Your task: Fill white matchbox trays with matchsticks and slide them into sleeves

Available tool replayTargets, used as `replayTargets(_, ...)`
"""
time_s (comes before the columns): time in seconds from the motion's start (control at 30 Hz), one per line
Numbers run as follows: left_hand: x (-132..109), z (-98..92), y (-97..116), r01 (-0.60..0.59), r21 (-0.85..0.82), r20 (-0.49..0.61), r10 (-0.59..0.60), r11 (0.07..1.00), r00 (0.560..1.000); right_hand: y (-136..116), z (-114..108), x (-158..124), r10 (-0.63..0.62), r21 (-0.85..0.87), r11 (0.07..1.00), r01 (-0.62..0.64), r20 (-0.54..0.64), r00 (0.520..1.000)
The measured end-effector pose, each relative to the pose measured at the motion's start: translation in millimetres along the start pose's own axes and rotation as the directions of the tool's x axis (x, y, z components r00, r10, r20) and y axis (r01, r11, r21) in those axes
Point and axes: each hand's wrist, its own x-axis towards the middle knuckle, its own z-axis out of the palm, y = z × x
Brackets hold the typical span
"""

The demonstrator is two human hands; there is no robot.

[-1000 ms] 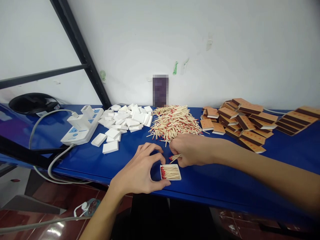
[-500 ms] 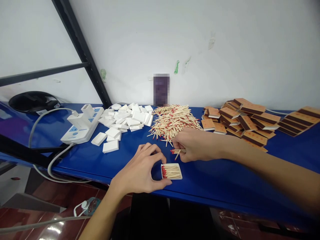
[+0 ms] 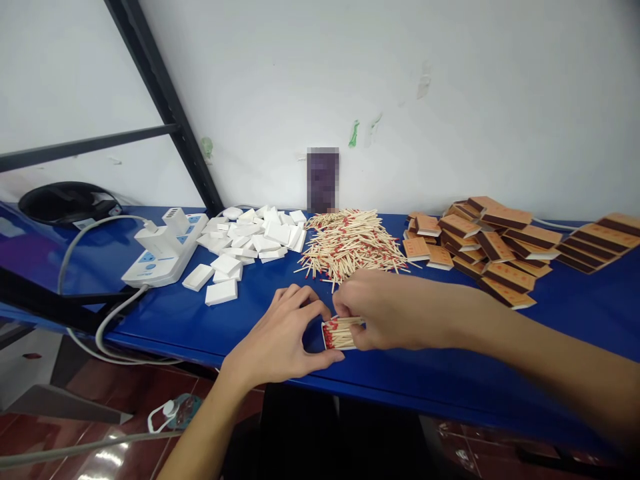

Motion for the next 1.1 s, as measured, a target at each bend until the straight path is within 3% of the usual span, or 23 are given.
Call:
replayTargets(0.23, 0.4, 1.2, -1.1, -0.004, 0.009, -0.001, 0.004, 1.000, 1.000, -3.5, 13.6, 3.8, -0.088, -0.065, 0.994, 0.087, -0.015, 0.996)
replayTargets(0.57, 0.2, 1.5, -1.2, -0.009, 0.009, -0.014, 0.010, 1.000, 1.000, -2.3, 15.4, 1.5, -0.101, -0.068, 0.993, 0.099, -0.036, 0.994)
replayTargets(1.1, -3.7, -4.0, -0.8, 0.033, -0.058, 0.002, -0.033, 0.998, 0.999, 26.9, 27.8, -27.1, -0.032, 0.300, 0.948, 0.105, -0.239, 0.971)
